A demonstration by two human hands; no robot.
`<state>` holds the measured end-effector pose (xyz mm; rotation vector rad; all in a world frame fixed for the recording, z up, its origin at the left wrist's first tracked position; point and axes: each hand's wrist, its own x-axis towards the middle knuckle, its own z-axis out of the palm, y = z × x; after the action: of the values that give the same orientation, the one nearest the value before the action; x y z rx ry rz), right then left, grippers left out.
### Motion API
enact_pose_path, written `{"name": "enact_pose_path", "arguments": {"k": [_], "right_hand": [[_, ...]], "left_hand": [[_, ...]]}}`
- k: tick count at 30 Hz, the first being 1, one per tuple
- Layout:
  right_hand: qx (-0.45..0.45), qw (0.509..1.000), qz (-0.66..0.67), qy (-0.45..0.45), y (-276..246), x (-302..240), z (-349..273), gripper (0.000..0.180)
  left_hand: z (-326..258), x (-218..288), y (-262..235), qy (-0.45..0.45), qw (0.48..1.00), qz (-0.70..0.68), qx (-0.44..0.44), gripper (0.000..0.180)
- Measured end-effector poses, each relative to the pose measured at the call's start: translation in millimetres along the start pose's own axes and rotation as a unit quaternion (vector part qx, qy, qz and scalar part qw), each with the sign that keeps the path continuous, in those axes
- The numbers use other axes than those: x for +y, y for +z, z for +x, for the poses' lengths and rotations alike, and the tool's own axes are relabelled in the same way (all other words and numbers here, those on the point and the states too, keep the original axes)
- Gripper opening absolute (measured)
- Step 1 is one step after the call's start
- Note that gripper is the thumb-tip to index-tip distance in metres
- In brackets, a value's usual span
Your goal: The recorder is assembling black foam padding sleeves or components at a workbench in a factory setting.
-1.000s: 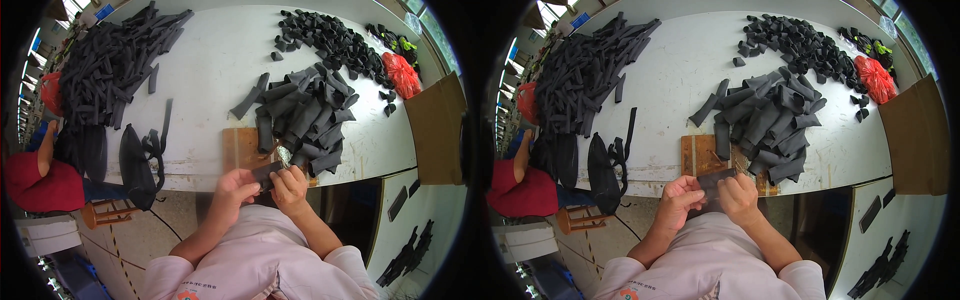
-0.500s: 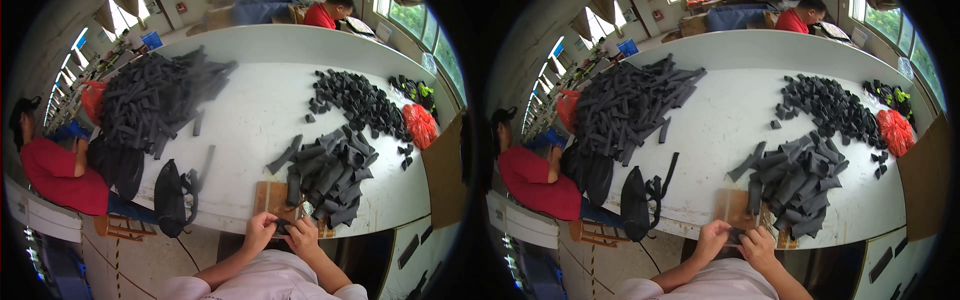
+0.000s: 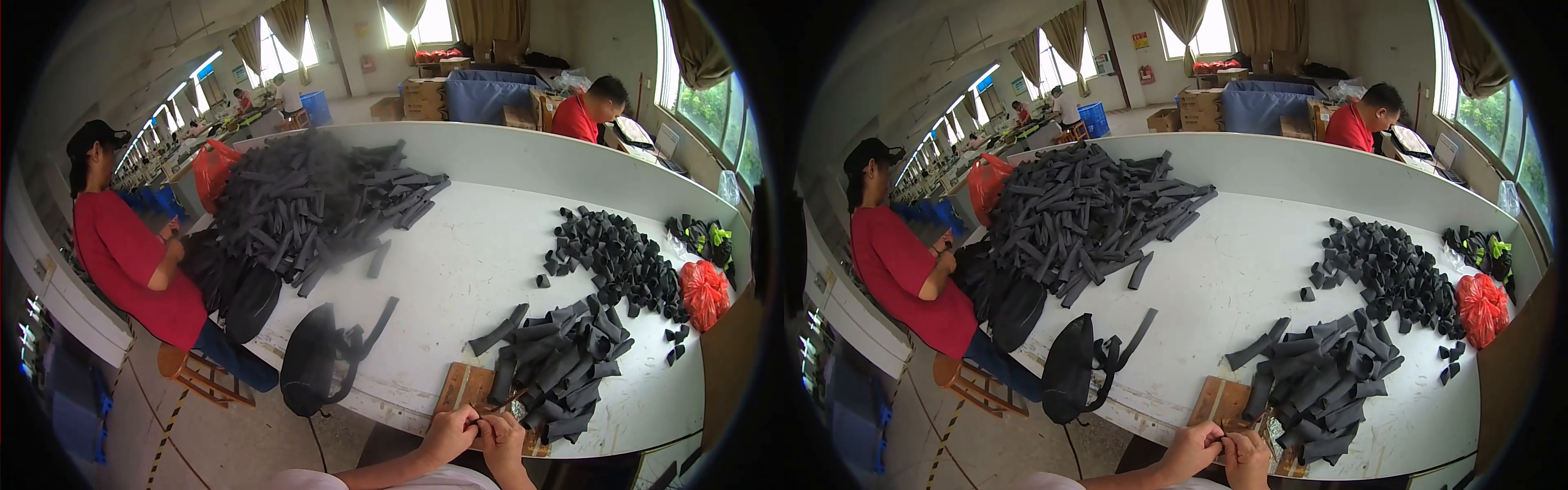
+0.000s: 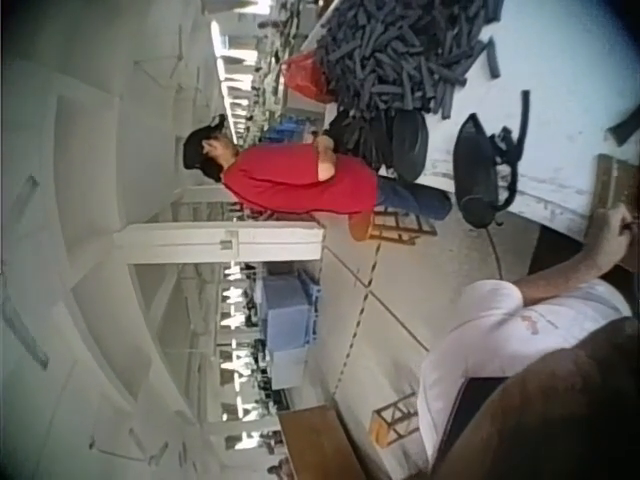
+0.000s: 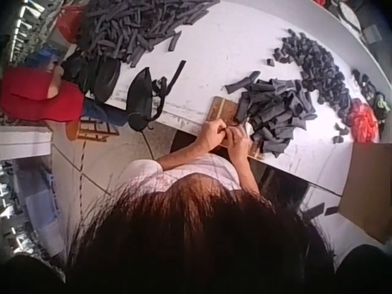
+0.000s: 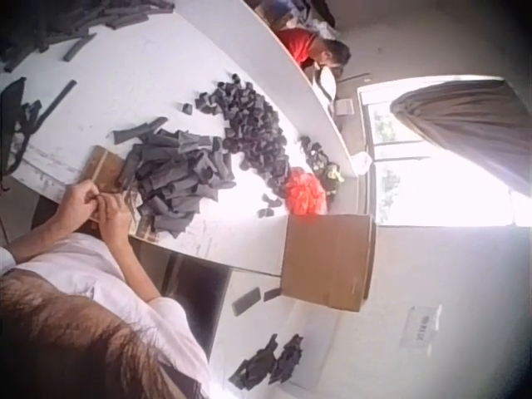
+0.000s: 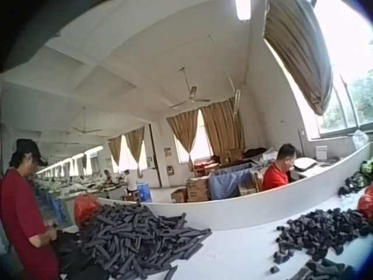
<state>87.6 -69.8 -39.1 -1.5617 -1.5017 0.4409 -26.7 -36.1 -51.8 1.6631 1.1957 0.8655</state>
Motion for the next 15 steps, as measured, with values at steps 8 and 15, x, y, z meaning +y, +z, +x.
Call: {"name": "enact_pose_path", "arguments": {"k": [8,15], "right_hand": [[0.022,1.0,-0.019,-0.003,5.9,8.3,-8.8,0.007],[-0.024,0.956,0.249,0.152,5.8,14.0,-9.1,0.013]], "left_hand": [[-1.7,-12.0,-9.5,-0.177,0.967,-0.153,-0.097,0.012],[-4.2,-4.0,-3.2,-0.038,0.998,-0.046,0.034,0.011]]}}
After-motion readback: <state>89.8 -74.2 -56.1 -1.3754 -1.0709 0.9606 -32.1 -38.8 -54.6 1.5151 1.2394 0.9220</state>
